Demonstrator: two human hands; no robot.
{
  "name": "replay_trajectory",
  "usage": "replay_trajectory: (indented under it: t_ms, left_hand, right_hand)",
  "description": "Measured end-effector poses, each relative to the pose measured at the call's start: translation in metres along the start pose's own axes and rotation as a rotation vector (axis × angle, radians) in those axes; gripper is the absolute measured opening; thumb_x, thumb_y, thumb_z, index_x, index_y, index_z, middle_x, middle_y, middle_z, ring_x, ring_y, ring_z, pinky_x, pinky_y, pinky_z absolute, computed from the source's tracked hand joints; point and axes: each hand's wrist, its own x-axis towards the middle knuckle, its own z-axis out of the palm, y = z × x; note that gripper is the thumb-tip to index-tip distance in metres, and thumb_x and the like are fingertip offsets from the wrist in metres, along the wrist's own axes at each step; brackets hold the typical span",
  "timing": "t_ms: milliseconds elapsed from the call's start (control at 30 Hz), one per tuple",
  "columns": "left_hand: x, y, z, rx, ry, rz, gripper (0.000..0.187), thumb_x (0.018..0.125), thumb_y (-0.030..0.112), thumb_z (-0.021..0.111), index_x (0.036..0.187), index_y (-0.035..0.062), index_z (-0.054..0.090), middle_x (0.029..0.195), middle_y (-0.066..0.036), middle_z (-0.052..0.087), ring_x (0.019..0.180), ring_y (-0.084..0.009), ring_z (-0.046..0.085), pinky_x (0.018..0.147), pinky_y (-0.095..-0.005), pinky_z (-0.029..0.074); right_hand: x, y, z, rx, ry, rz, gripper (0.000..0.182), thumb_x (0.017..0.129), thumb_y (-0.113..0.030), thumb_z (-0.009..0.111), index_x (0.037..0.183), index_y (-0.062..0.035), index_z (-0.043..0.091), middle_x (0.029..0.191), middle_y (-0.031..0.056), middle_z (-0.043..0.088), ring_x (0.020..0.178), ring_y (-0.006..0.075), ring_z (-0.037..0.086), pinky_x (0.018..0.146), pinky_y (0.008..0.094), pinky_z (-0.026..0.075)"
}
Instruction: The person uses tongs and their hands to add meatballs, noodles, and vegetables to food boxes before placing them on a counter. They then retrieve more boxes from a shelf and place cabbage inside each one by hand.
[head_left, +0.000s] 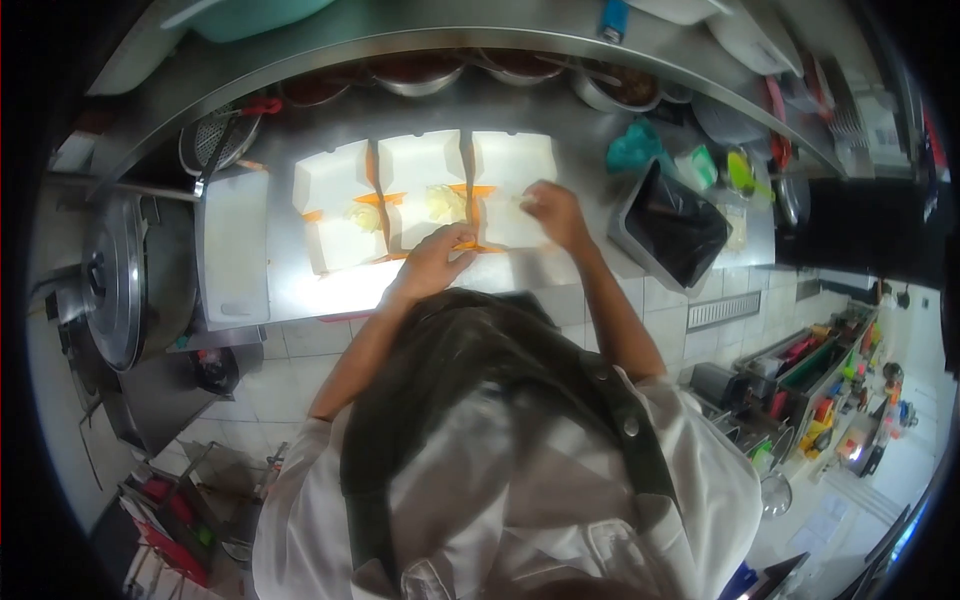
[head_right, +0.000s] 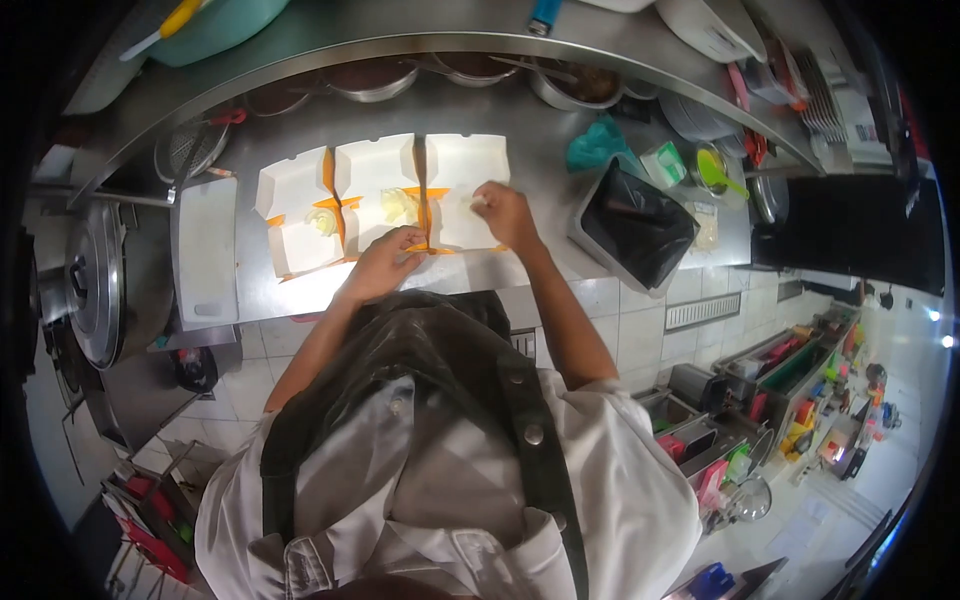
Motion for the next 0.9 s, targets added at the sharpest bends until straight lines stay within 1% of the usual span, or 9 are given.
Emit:
replay_trajectory:
  t_ms: [67, 100, 200, 267, 400, 533, 633, 767, 900]
  left_hand:
    - [-0.001, 0.000, 0.001, 0.044, -0.031, -0.018, 0.033, 0.093, 0.017, 0.064, 0.121, 0.0011, 0.058, 0.118, -0.017, 0.065, 0.111, -0.0295, 0.063, 0.095, -0.0372, 0.049]
    - [-0.001, 0.000, 0.002, 0.084, -0.036, -0.040, 0.035, 0.092, 0.018, 0.065, 0.122, 0.0010, 0.058, 0.120, -0.017, 0.064, 0.112, -0.0306, 0.063, 0.096, -0.0378, 0.049]
    - [-0.004, 0.008, 0.000, 0.131, -0.065, -0.053, 0.036, 0.092, 0.018, 0.064, 0.123, 0.0009, 0.059, 0.124, -0.018, 0.062, 0.114, -0.0324, 0.061, 0.097, -0.0383, 0.048]
    - [-0.009, -0.003, 0.008, 0.161, -0.024, -0.080, 0.040, 0.093, 0.024, 0.064, 0.126, 0.0033, 0.060, 0.125, -0.020, 0.061, 0.119, -0.0366, 0.056, 0.103, -0.0420, 0.044]
    - [-0.007, -0.020, 0.012, 0.166, 0.104, 0.109, 0.038, 0.090, 0.020, 0.067, 0.124, 0.0057, 0.058, 0.124, -0.019, 0.059, 0.121, -0.0371, 0.053, 0.104, -0.0414, 0.043]
    - [-0.013, 0.023, -0.006, 0.076, 0.206, 0.155, 0.035, 0.090, 0.015, 0.065, 0.123, 0.0050, 0.058, 0.123, -0.016, 0.059, 0.119, -0.0376, 0.054, 0.100, -0.0402, 0.044]
    - [-0.017, 0.028, -0.019, 0.038, 0.239, 0.138, 0.033, 0.090, 0.014, 0.065, 0.121, 0.0043, 0.059, 0.122, -0.017, 0.060, 0.116, -0.0362, 0.057, 0.098, -0.0397, 0.046]
    - [-0.029, 0.009, -0.026, 0.063, 0.303, 0.089, 0.030, 0.090, 0.013, 0.065, 0.118, 0.0026, 0.061, 0.118, -0.017, 0.062, 0.109, -0.0345, 0.062, 0.092, -0.0391, 0.049]
    - [-0.045, 0.005, -0.034, -0.046, 0.350, 0.009, 0.028, 0.090, 0.010, 0.065, 0.117, 0.0017, 0.061, 0.111, -0.018, 0.065, 0.104, -0.0324, 0.065, 0.086, -0.0385, 0.052]
  right_hand:
    - [0.011, 0.011, -0.013, -0.512, 0.059, -0.145, 0.027, 0.081, -0.009, 0.072, 0.107, -0.0045, 0.064, 0.085, 0.0151, 0.069, 0.084, 0.0266, 0.068, 0.077, 0.0377, 0.053]
    - [0.013, 0.011, -0.016, -0.487, 0.028, -0.030, 0.029, 0.082, -0.012, 0.069, 0.109, -0.0053, 0.062, 0.098, 0.0191, 0.069, 0.093, 0.0354, 0.066, 0.081, 0.0456, 0.053]
    - [0.015, 0.027, -0.014, -0.759, 0.289, -0.239, 0.034, 0.081, -0.012, 0.070, 0.113, -0.0065, 0.061, 0.104, 0.0163, 0.069, 0.099, 0.0334, 0.066, 0.084, 0.0450, 0.053]
    - [0.014, 0.014, -0.023, -0.819, 0.133, -0.162, 0.033, 0.083, -0.012, 0.070, 0.115, -0.0061, 0.062, 0.110, 0.0154, 0.069, 0.105, 0.0324, 0.065, 0.085, 0.0431, 0.053]
    - [0.020, -0.222, -0.103, -0.092, -0.270, -0.566, 0.026, 0.084, -0.010, 0.071, 0.109, -0.0041, 0.069, 0.094, 0.0131, 0.071, 0.089, 0.0267, 0.070, 0.078, 0.0361, 0.055]
    - [0.089, -0.340, -0.155, -0.130, 0.220, -0.795, 0.019, 0.091, -0.011, 0.063, 0.107, -0.0028, 0.069, 0.092, 0.0121, 0.073, 0.086, 0.0258, 0.071, 0.075, 0.0358, 0.054]
    - [0.191, -0.370, -0.163, -0.548, 0.254, -0.754, 0.030, 0.090, -0.025, 0.065, 0.116, -0.0111, 0.068, 0.100, 0.0149, 0.071, 0.097, 0.0292, 0.068, 0.086, 0.0408, 0.053]
    - [0.229, -0.377, -0.137, -1.123, 0.273, -0.626, 0.042, 0.086, -0.037, 0.067, 0.123, -0.0167, 0.065, 0.108, 0.0159, 0.068, 0.108, 0.0309, 0.064, 0.096, 0.0448, 0.049]
    - [0.261, -0.372, -0.148, -1.108, 0.522, -0.795, 0.036, 0.084, -0.028, 0.067, 0.117, -0.0129, 0.067, 0.108, 0.0135, 0.068, 0.102, 0.0321, 0.066, 0.089, 0.0441, 0.053]
